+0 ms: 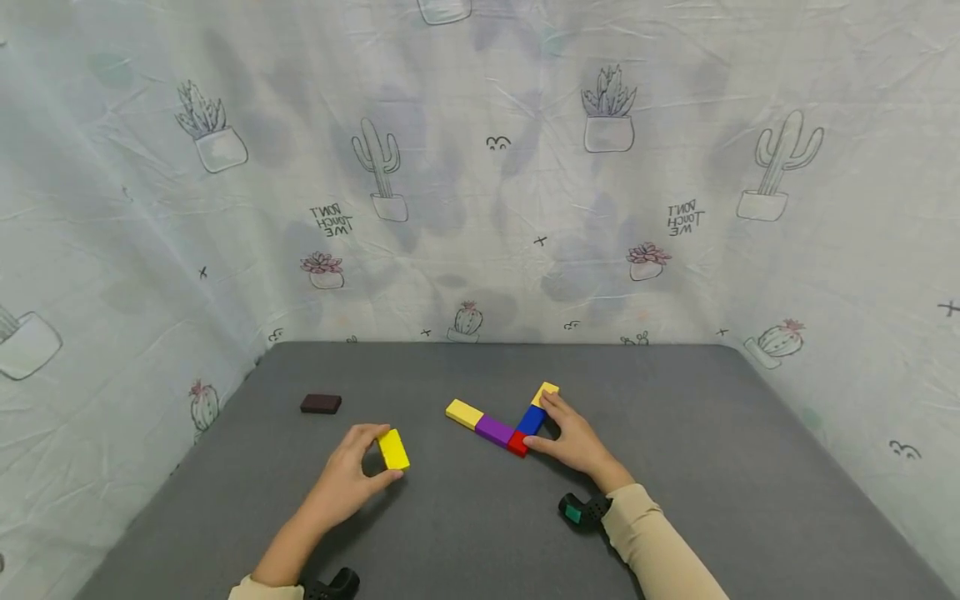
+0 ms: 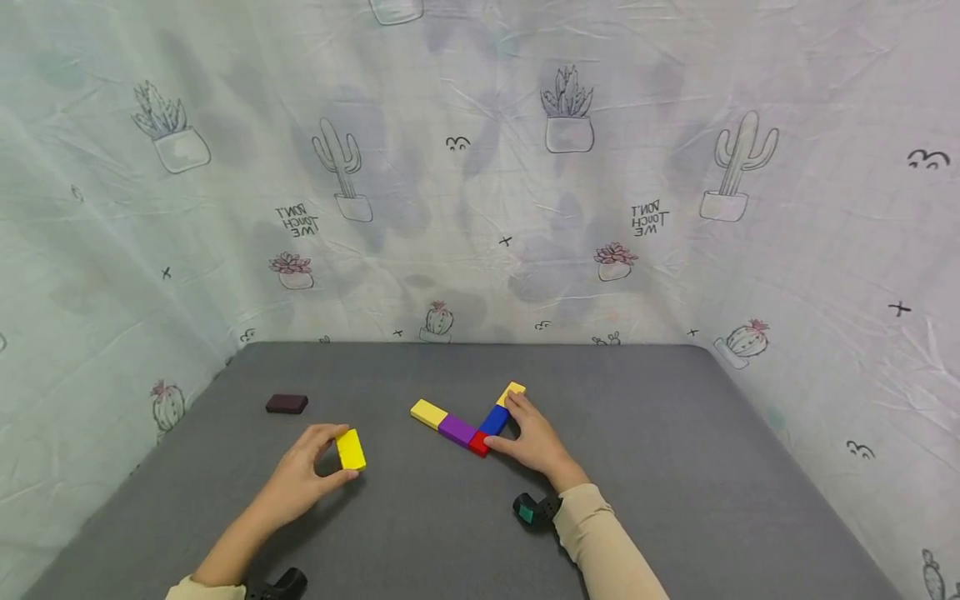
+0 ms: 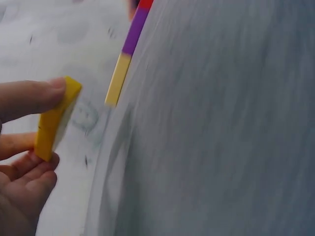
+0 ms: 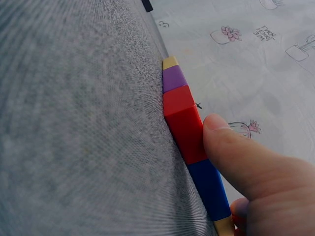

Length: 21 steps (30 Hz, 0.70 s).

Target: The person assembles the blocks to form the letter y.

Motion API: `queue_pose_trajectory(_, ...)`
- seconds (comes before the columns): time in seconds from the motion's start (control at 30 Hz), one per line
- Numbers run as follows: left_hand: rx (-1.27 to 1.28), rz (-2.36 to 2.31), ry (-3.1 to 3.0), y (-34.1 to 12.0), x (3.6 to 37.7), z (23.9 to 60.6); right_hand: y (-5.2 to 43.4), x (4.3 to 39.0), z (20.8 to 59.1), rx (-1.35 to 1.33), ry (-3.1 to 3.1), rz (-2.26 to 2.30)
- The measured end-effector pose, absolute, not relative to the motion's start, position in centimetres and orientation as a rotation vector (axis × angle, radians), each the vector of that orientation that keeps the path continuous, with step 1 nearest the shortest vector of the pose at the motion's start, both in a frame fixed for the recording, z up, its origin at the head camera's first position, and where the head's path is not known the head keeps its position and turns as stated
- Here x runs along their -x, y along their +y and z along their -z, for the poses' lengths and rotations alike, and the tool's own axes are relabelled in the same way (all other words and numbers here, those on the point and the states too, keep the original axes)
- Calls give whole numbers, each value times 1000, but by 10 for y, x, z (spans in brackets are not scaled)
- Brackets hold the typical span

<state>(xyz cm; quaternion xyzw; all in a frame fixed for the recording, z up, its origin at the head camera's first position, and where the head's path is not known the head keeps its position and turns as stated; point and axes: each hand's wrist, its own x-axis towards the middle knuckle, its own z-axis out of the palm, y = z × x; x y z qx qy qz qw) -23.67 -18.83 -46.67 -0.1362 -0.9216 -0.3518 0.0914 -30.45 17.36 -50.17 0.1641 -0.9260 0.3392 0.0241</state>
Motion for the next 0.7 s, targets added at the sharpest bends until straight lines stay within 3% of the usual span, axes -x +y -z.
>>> queue_pose_trajectory(0.7,1074,1081,-2943,-97,251,473,171,304,500,-466,-2870,-1044)
